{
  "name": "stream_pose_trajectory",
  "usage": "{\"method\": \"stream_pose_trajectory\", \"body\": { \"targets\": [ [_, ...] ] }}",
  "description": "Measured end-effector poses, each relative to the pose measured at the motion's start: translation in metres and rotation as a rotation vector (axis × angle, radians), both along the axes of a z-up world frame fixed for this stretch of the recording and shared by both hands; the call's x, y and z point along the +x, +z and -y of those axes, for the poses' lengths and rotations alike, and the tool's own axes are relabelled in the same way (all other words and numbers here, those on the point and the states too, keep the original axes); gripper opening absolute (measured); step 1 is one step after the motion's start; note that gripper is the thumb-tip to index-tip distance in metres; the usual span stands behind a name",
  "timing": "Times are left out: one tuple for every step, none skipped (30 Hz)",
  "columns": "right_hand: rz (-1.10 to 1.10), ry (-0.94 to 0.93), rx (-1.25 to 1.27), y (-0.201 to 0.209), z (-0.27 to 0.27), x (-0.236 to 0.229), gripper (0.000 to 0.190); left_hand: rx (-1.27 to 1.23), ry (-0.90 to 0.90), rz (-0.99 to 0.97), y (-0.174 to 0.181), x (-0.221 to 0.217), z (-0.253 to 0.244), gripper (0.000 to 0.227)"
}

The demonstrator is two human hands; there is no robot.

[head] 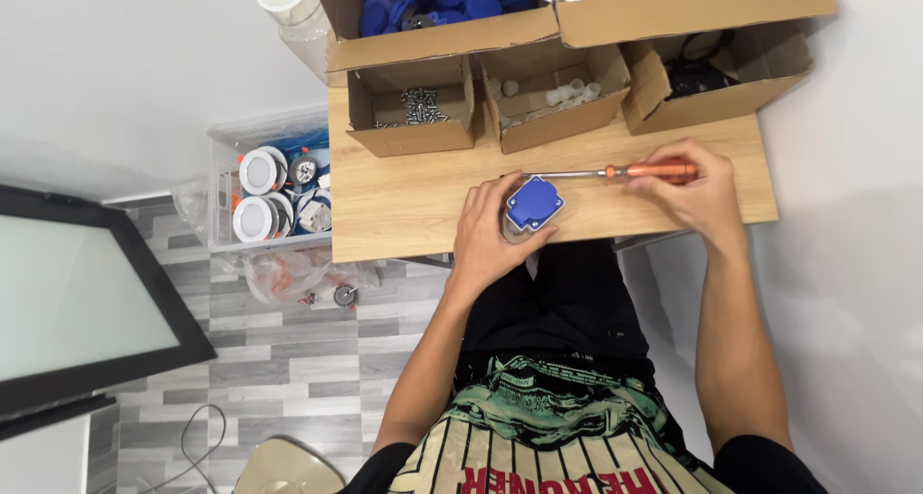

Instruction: The person assembles a small blue electrical box by using a screwdriver to tighten screws into the casing. They handle various components from cardboard boxes, including screws, white plastic caps, and black plastic parts, placing them into the box and securing them.

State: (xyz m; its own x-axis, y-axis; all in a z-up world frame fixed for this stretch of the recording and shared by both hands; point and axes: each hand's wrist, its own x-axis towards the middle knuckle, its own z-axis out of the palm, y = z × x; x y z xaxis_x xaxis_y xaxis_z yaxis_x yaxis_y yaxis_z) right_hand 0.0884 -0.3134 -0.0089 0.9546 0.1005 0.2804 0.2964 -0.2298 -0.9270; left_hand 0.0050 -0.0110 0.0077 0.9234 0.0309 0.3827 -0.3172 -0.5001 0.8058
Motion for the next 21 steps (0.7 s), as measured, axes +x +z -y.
{"method": "stream_pose_trajectory", "body": {
  "targets": [
    [0.024, 0.039, -0.111, 0.005, 0.001, 0.0, 0.041, 0.012, 0.011, 0.008, -0.003, 0.001, 0.0, 0.084],
    [0.048, 0.079, -0.222, 0.01, 0.001, -0.001, 0.035, 0.024, 0.022, 0.015, -0.007, 0.002, 0.0, 0.081],
    [0.045, 0.086, -0.219, 0.012, -0.001, 0.0, 0.035, 0.026, 0.028, 0.012, -0.007, 0.002, 0.001, 0.081],
    [0.089, 0.092, -0.267, 0.015, -0.003, -0.001, 0.033, 0.02, 0.024, -0.002, -0.006, 0.002, 0.002, 0.076],
    [0.133, 0.098, -0.313, 0.017, -0.006, 0.0, 0.031, 0.016, 0.021, -0.016, -0.006, 0.002, 0.003, 0.071],
    [0.132, 0.105, -0.31, 0.016, -0.006, 0.001, 0.031, 0.018, 0.028, -0.018, -0.008, 0.002, 0.002, 0.071],
    [0.155, 0.112, -0.303, 0.016, -0.005, 0.0, 0.03, 0.007, 0.025, -0.03, -0.01, 0.003, 0.002, 0.07],
    [0.178, 0.119, -0.296, 0.016, -0.004, 0.0, 0.029, -0.005, 0.022, -0.043, -0.011, 0.003, 0.002, 0.068],
    [0.176, 0.121, -0.294, 0.017, -0.005, 0.0, 0.029, -0.003, 0.024, -0.044, -0.009, 0.003, 0.001, 0.068],
    [0.205, 0.116, -0.307, 0.019, -0.005, 0.0, 0.027, -0.022, 0.016, -0.044, -0.006, 0.004, 0.0, 0.068],
    [0.232, 0.11, -0.319, 0.019, -0.005, -0.001, 0.025, -0.04, 0.006, -0.045, -0.005, 0.004, 0.0, 0.067],
    [0.229, 0.11, -0.315, 0.017, -0.005, -0.002, 0.025, -0.036, 0.006, -0.048, -0.004, 0.002, 0.0, 0.067],
    [0.252, 0.099, -0.343, 0.017, -0.006, -0.001, 0.024, -0.063, -0.003, -0.053, -0.002, 0.002, -0.001, 0.068],
    [0.275, 0.089, -0.371, 0.017, -0.007, 0.0, 0.023, -0.089, -0.012, -0.059, 0.001, 0.003, -0.002, 0.069],
    [0.275, 0.086, -0.369, 0.017, -0.006, 0.0, 0.023, -0.086, -0.014, -0.058, -0.002, 0.004, -0.004, 0.069],
    [0.296, 0.088, -0.382, 0.017, -0.006, -0.001, 0.023, -0.142, -0.051, -0.039, -0.005, 0.006, -0.006, 0.069],
    [0.316, 0.093, -0.397, 0.016, -0.006, -0.002, 0.022, -0.199, -0.087, -0.021, -0.009, 0.006, -0.007, 0.069],
    [0.315, 0.093, -0.396, 0.013, -0.006, -0.001, 0.022, -0.198, -0.086, -0.022, -0.009, 0.008, -0.009, 0.069],
    [0.329, 0.095, -0.4, 0.011, -0.005, 0.0, 0.024, -0.223, -0.096, 0.001, -0.009, 0.009, -0.009, 0.068],
    [0.344, 0.097, -0.404, 0.009, -0.004, 0.001, 0.026, -0.247, -0.105, 0.023, -0.009, 0.01, -0.009, 0.067],
    [0.346, 0.093, -0.409, 0.009, -0.005, 0.001, 0.026, -0.251, -0.11, 0.026, -0.005, 0.012, -0.008, 0.067]
  ]
}}
